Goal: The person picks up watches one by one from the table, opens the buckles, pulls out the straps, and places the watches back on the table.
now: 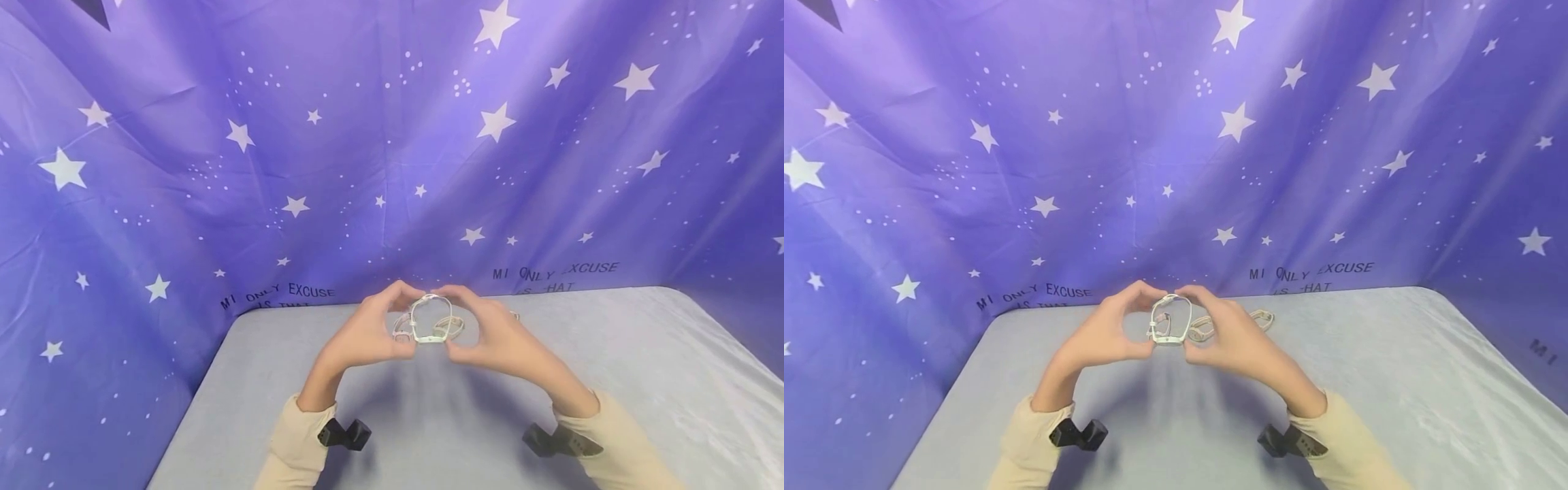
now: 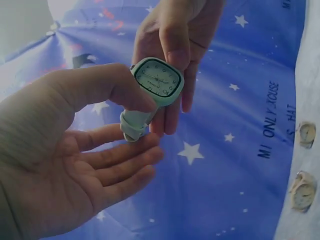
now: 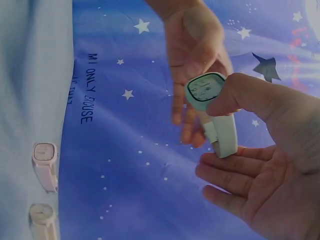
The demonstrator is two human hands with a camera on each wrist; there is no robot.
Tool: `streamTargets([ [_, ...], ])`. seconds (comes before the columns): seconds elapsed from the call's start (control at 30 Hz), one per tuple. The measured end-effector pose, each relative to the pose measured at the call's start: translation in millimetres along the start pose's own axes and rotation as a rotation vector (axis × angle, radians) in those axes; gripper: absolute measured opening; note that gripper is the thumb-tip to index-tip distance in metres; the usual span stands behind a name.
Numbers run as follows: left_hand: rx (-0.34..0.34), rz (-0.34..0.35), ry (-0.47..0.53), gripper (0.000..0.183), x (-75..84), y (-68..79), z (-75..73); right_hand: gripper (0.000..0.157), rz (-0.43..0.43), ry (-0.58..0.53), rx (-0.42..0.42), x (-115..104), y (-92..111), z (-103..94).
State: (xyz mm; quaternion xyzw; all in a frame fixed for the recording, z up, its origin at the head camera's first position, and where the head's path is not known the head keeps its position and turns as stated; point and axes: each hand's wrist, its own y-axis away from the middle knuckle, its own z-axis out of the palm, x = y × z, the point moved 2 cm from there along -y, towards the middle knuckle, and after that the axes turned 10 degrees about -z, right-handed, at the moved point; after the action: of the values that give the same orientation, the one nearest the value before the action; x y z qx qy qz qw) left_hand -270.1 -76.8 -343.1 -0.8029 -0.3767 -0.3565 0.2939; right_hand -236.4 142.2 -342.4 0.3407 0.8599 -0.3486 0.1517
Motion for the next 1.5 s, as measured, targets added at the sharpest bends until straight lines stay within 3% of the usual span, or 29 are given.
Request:
streamTargets([
  [0.1,-0.082,-0.056,0.125,0.061,-8.6,-3.1,5.2,0.075,0.051,-0.128,-0.010,7.9,1.5,4.3],
  [0.27,-0.222,-0.194,0.401,0.068,-23.6,-9.1,15.7,0.073,0.163,-0.479,-0.037,26.3,3.6,18.2],
  [0.43,-0.243,-0.379,0.559,0.076,-39.4,-15.3,24.5,0.078,0.326,-0.765,-0.066,44.5,4.9,31.4],
  [0.6,-0.254,-0.472,0.657,0.071,-51.2,-19.9,26.7,0.076,0.447,-0.915,-0.059,55.7,4.9,38.4],
  [0.73,-0.249,-0.500,0.718,0.060,-53.0,-22.4,26.5,0.069,0.479,-0.937,-0.040,57.4,5.0,38.6],
  [0.83,-0.203,-0.507,0.733,0.054,-51.2,-23.4,28.0,0.067,0.479,-0.907,-0.018,54.8,4.5,37.7],
  [1.13,-0.070,-0.467,0.670,0.055,-41.7,-20.4,29.6,0.076,0.478,-0.784,0.061,41.5,2.6,32.9],
  [1.27,-0.050,-0.430,0.625,0.046,-34.8,-17.8,25.8,0.063,0.486,-0.704,0.080,36.4,1.9,29.2],
  [1.37,-0.050,-0.393,0.604,0.044,-30.1,-15.1,21.3,0.048,0.467,-0.696,0.096,33.6,0.9,26.3],
  [1.5,-0.055,-0.348,0.588,0.044,-26.3,-12.6,16.5,0.042,0.422,-0.716,0.105,30.8,0.3,22.8],
])
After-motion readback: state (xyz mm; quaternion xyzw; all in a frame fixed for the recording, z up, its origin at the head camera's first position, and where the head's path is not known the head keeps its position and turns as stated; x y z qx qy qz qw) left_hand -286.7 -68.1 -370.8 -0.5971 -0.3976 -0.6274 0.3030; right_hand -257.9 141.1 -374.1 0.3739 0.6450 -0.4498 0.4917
